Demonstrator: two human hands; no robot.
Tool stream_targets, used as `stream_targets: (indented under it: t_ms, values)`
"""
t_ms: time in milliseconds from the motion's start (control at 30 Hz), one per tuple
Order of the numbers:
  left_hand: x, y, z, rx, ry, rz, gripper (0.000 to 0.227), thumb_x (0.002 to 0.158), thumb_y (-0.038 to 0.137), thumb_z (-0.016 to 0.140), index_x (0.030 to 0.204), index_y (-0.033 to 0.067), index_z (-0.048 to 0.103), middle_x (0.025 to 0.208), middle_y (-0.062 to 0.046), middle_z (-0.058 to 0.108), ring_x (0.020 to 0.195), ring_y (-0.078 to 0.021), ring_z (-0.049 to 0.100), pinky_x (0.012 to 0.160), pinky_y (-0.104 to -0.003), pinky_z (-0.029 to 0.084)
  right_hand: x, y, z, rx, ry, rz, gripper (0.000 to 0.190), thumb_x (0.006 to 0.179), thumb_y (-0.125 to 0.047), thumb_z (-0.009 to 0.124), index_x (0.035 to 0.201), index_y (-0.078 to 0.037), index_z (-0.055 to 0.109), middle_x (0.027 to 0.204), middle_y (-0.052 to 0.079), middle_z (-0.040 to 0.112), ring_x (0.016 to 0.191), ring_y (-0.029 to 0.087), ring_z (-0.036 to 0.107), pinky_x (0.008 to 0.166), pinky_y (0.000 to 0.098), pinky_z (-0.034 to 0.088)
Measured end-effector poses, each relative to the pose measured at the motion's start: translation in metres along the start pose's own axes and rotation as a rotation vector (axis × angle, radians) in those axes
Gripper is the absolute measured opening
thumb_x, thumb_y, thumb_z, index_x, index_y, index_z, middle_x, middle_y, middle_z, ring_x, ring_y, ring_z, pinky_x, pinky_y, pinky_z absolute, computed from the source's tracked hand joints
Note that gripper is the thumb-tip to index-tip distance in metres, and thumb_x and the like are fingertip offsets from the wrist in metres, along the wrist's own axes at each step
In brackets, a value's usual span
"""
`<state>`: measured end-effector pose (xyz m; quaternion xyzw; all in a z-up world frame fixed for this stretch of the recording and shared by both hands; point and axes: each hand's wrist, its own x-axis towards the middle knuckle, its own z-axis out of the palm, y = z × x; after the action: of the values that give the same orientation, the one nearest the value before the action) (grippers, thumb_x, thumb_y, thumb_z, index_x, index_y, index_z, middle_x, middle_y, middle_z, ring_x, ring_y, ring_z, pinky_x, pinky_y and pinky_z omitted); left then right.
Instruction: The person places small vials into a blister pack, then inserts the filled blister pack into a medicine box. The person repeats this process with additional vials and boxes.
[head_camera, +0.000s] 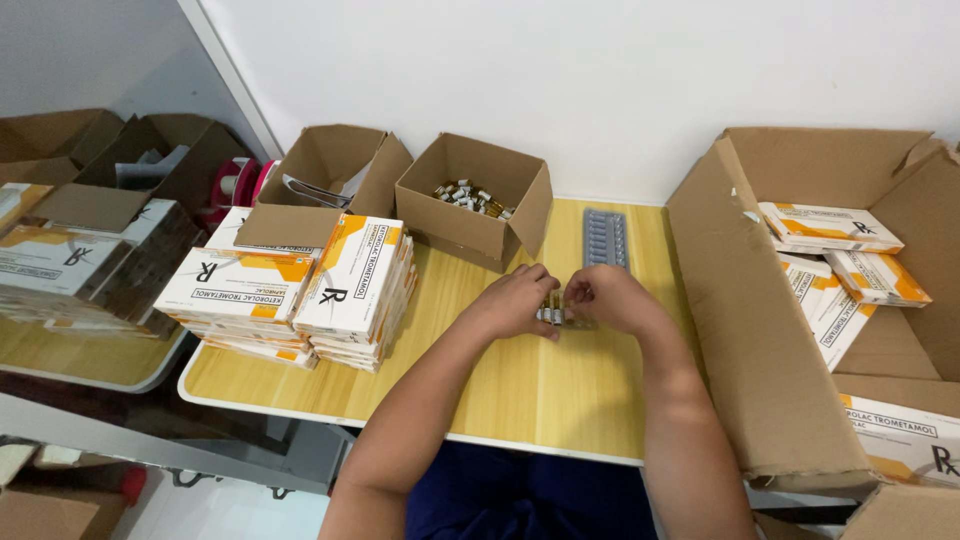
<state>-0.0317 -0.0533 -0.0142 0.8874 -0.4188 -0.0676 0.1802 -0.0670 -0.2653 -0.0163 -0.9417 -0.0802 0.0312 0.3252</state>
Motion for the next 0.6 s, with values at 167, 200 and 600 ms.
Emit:
stream_targets:
  t_ms: [167,200,600]
  values:
    - [0.001,-0.001,0.001,0.022,0.003,0.01,0.086,0.065,0.041,0.093,0.134,0.0034,0.059,0.132,-0.01,0.057,0.127,-0.0295,0.052,0.106,-0.041,0.045,0.003,0.0,0.008,-0.083,0.028,-0.004,0.017,0.075,-0.007,0.08,0.092,-0.005,0.078,0.086,0.014,0.077,0.078,0.025,0.075,0.074,0.0362,0.058]
    - [0.002,-0.001,0.0,0.027,0.006,0.009,0.086,0.065,0.041,0.092,0.134,0.0034,0.059,0.132,-0.01,0.057,0.127,-0.0297,0.052,0.106,-0.041,0.045,0.003,0.001,0.008,-0.092,0.033,-0.002,0.018,0.074,-0.007,0.081,0.092,-0.005,0.078,0.085,0.014,0.077,0.078,0.025,0.075,0.074,0.0368,0.058]
    - [-0.011,0.016,-0.042,-0.145,0.373,0.051,0.047,0.082,0.031,0.081,0.12,0.0069,0.067,0.116,-0.011,0.068,0.105,-0.0304,0.068,0.088,-0.044,0.056,0.002,-0.015,0.006,-0.023,0.125,-0.034,0.021,0.077,-0.014,0.084,0.093,-0.004,0.075,0.081,0.012,0.073,0.072,0.025,0.07,0.068,0.038,0.056]
